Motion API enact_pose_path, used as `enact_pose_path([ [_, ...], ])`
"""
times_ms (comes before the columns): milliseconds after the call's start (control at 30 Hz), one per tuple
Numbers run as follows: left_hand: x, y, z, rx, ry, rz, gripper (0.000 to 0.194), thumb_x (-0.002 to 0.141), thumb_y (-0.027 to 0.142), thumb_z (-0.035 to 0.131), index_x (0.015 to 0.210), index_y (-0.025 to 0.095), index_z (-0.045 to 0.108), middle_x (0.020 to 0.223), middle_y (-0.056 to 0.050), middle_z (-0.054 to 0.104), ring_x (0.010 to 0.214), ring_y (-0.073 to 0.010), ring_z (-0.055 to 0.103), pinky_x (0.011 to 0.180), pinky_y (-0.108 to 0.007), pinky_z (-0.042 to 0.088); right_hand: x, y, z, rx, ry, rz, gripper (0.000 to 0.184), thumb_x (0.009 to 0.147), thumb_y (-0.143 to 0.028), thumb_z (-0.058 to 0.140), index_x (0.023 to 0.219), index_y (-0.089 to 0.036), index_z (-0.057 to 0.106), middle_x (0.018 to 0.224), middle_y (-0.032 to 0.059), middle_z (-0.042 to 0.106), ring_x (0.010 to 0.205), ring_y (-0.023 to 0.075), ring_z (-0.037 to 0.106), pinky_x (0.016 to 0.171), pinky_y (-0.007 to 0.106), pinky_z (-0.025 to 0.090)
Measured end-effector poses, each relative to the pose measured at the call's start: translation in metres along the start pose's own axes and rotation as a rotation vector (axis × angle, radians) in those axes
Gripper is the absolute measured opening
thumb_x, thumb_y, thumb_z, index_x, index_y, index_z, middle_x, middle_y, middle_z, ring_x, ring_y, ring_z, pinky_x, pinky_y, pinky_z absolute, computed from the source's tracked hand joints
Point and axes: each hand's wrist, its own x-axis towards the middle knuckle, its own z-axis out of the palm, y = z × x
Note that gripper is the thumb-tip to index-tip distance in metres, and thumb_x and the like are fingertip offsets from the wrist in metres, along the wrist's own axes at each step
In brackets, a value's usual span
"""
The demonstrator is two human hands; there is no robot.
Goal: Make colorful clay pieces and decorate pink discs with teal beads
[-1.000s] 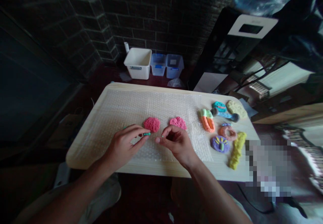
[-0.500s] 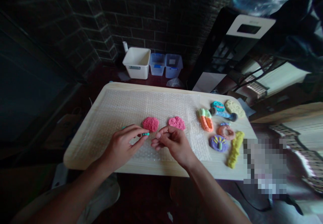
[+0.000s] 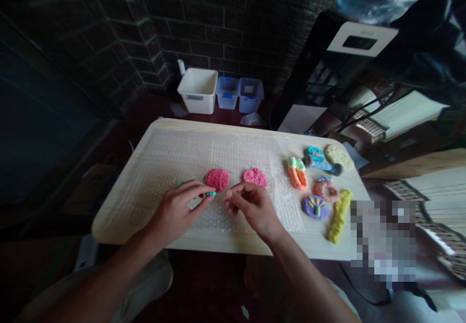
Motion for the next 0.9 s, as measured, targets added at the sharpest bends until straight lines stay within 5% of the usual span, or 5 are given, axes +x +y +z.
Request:
enact_pose_path([
  [133, 0.0006, 0.0006, 0.0004, -0.008, -0.003, -0.002, 0.014, 0.096, 0.013, 0.065, 0.107, 0.019, 0.073, 0.099, -0.005, 0.076, 0.092, -0.0189, 0.072, 0.082, -0.032, 0.056, 0.0010, 0.0001, -0.0015, -0.017, 0.017, -0.066, 0.020, 0.076, -0.029, 0.093, 0.082, -0.019, 0.077, 0.072, -0.0015, 0.071, 0.065, 0.0098, 0.063, 0.062, 0.022, 0.050],
  [367, 0.0012, 0.0011, 0.0002, -0.004, -0.004, -0.004, 0.015, 0.096, 0.013, 0.065, 0.107, 0.019, 0.073, 0.100, -0.006, 0.076, 0.093, -0.0197, 0.072, 0.083, -0.033, 0.057, -0.0016, 0.0021, 0.0014, 0.122, -0.094, 0.033, 0.024, 0.093, -0.041, 0.078, 0.103, -0.019, 0.078, 0.094, 0.0069, 0.080, 0.083, 0.0174, 0.077, 0.082, 0.033, 0.062],
  [533, 0.0007, 0.0001, 0.0004, 0.007, -0.010, -0.012, 0.015, 0.096, 0.014, 0.065, 0.107, 0.019, 0.073, 0.100, -0.006, 0.076, 0.092, -0.0202, 0.073, 0.081, -0.033, 0.057, -0.0027, -0.0008, 0.0027, 0.142, -0.079, 0.087, 0.027, 0.093, -0.045, 0.077, 0.092, -0.019, 0.072, 0.082, 0.0064, 0.081, 0.074, 0.0185, 0.078, 0.074, 0.034, 0.064],
  [700, 0.0004, 0.0013, 0.0002, -0.004, -0.003, -0.006, 0.016, 0.096, 0.012, 0.064, 0.107, 0.019, 0.073, 0.099, -0.006, 0.076, 0.092, -0.0200, 0.073, 0.082, -0.032, 0.057, -0.0018, -0.0033, 0.0020, 0.024, -0.056, -0.038, 0.024, 0.077, -0.032, 0.093, 0.082, -0.019, 0.073, 0.070, -0.0006, 0.073, 0.061, 0.0122, 0.067, 0.058, 0.024, 0.054],
  [900, -0.0002, 0.0003, -0.0003, 0.002, -0.011, -0.011, 0.015, 0.096, 0.013, 0.065, 0.107, 0.018, 0.073, 0.101, -0.006, 0.076, 0.093, -0.0198, 0.073, 0.082, -0.032, 0.057, -0.0009, 0.0005, -0.0001, 0.014, -0.091, -0.037, 0.019, 0.087, -0.035, 0.085, 0.099, -0.020, 0.079, 0.086, 0.0048, 0.079, 0.075, 0.0158, 0.072, 0.072, 0.030, 0.058],
])
